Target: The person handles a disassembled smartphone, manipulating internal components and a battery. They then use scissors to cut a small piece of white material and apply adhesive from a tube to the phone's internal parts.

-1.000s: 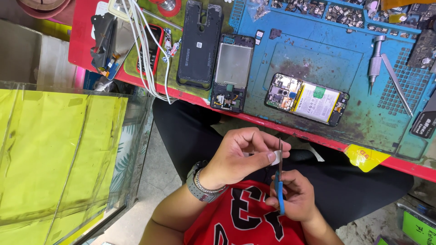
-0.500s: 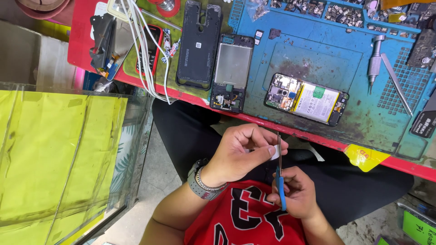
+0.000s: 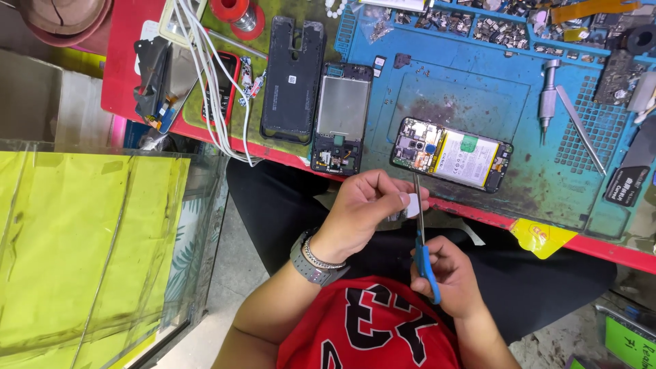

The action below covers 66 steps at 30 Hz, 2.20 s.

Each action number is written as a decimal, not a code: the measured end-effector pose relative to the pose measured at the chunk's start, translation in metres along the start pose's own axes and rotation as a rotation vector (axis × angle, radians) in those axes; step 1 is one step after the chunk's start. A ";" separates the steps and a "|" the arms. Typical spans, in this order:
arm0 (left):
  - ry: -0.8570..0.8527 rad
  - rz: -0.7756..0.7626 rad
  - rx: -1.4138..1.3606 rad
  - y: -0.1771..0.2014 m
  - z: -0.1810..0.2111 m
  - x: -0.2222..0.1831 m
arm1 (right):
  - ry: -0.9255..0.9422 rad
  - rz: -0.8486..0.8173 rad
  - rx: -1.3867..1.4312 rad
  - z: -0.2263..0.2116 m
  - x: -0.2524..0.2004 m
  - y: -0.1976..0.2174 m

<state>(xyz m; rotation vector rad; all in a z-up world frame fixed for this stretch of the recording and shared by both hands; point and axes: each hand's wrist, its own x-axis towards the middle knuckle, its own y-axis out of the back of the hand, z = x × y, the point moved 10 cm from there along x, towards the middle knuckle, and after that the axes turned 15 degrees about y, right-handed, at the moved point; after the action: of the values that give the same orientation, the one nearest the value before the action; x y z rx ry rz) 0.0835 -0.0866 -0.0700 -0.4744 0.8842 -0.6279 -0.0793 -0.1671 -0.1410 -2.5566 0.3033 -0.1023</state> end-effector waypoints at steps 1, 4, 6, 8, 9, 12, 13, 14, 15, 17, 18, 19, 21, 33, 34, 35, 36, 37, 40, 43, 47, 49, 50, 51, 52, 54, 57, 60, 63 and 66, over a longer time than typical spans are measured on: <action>0.000 -0.001 0.000 0.001 -0.002 0.002 | 0.001 0.000 -0.001 0.000 0.003 0.003; -0.057 -0.037 -0.039 0.001 -0.001 0.006 | -0.048 -0.052 -0.012 0.005 0.008 0.004; -0.047 0.002 -0.014 0.006 -0.005 0.008 | -0.035 -0.094 0.092 0.005 0.012 0.000; -0.056 0.011 0.014 0.010 -0.006 0.009 | -0.038 -0.109 0.109 0.008 0.013 0.003; -0.063 0.017 0.042 0.011 -0.006 0.009 | -0.039 -0.120 0.126 0.009 0.013 0.004; -0.097 -0.005 0.062 0.004 0.004 0.002 | -0.026 -0.146 0.155 0.010 0.011 0.003; -0.097 -0.004 0.062 0.005 0.002 0.003 | -0.027 -0.146 0.155 0.011 0.006 0.007; -0.082 0.023 0.040 0.010 -0.001 0.005 | -0.003 -0.133 0.195 0.010 0.003 0.010; -0.067 0.052 0.018 0.015 -0.005 0.006 | 0.020 -0.122 0.234 0.009 -0.001 0.014; -0.060 0.041 0.000 0.013 -0.006 0.005 | 0.066 -0.100 0.148 -0.002 0.002 0.016; -0.052 0.029 -0.016 0.012 -0.007 0.004 | 0.113 -0.077 0.060 -0.009 0.004 0.019; -0.051 0.029 -0.016 0.013 -0.007 0.004 | 0.113 -0.076 0.060 -0.010 0.003 0.018; -0.040 0.012 -0.013 0.012 -0.009 0.003 | 0.194 0.106 -0.115 -0.021 0.002 0.035; 0.031 0.095 0.165 0.008 -0.064 0.004 | 0.328 0.553 -0.449 -0.047 0.009 0.036; 0.040 0.079 0.164 0.009 -0.068 0.005 | 0.333 0.565 -0.461 -0.045 0.005 0.040; 0.044 0.091 0.157 0.011 -0.072 0.005 | 0.353 0.595 -0.486 -0.046 0.000 0.047; 0.049 0.104 0.150 0.014 -0.076 0.006 | 0.373 0.625 -0.512 -0.047 -0.005 0.052; 0.054 0.095 0.148 0.013 -0.078 0.008 | 0.375 0.631 -0.520 -0.057 -0.011 0.061; 0.055 0.127 0.112 0.016 -0.078 0.009 | 0.457 0.716 -0.733 -0.108 -0.027 0.081; 0.063 0.097 0.193 0.010 -0.070 0.008 | 0.652 0.799 -1.141 -0.181 -0.039 0.097; 0.022 0.083 0.239 0.008 -0.066 0.009 | 0.739 1.090 -1.641 -0.223 -0.124 0.213; 0.001 0.071 0.242 0.006 -0.062 0.008 | 0.587 1.242 -1.940 -0.225 -0.155 0.262; 0.008 0.074 0.262 0.005 -0.060 0.008 | 0.548 1.239 -1.916 -0.223 -0.157 0.279; 0.021 0.076 0.283 0.003 -0.060 0.007 | 0.505 1.240 -1.894 -0.220 -0.162 0.295; 0.023 0.075 0.284 0.004 -0.059 0.006 | 0.503 1.242 -1.895 -0.220 -0.163 0.300; 0.005 0.071 0.278 0.003 -0.056 0.005 | 0.374 1.247 -1.835 -0.218 -0.170 0.320; 0.036 0.134 0.277 0.014 -0.064 0.006 | 0.631 1.169 -1.629 -0.233 -0.141 0.281; 0.035 0.172 0.307 0.020 -0.061 0.004 | 0.798 1.127 -1.628 -0.250 -0.121 0.231; 0.030 0.137 0.370 0.017 -0.056 0.004 | 0.758 0.930 -1.535 -0.250 -0.090 0.200; 0.026 0.068 0.377 0.010 -0.054 0.003 | 0.654 1.015 -1.519 -0.240 -0.100 0.221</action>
<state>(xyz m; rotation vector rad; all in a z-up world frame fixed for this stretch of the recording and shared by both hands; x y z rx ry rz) 0.0435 -0.0884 -0.1074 -0.0967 0.7804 -0.7203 -0.2521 -0.4492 -0.0595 -3.0879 2.7028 -0.4360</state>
